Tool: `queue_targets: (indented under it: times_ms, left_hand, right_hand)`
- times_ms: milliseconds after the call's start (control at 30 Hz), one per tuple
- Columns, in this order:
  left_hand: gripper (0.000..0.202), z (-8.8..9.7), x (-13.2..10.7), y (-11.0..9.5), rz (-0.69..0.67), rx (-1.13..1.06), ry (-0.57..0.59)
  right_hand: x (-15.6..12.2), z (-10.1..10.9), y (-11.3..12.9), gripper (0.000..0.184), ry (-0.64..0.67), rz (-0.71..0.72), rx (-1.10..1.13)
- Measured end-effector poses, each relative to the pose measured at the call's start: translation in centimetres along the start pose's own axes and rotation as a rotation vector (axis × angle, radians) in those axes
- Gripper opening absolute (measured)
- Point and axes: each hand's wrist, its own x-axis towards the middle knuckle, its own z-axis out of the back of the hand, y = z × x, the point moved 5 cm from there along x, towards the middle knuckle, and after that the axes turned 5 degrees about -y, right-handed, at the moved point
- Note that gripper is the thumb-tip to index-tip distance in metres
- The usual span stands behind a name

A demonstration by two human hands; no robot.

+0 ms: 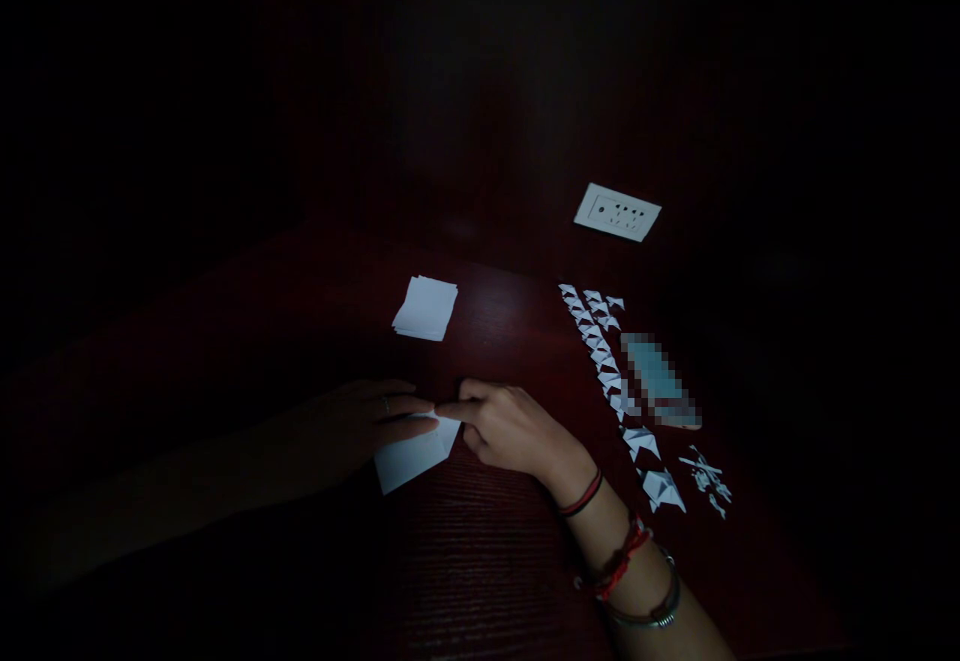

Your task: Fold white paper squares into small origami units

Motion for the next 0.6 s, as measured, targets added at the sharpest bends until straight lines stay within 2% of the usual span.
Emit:
queue_targets:
  times_ms: [367, 600]
  left_hand:
    - [0.052, 0.5, 0.4, -0.6, 0.049, 0.023, 0.017]
    - [0.049, 0.3, 0.4, -0.5, 0.066, 0.023, 0.021]
  right_hand:
    - [-0.1, 0.8, -0.1, 0.039, 0.048, 0.009, -0.084]
    - [-0.5, 1.3, 0.2, 0.029, 0.058, 0.023, -0.109]
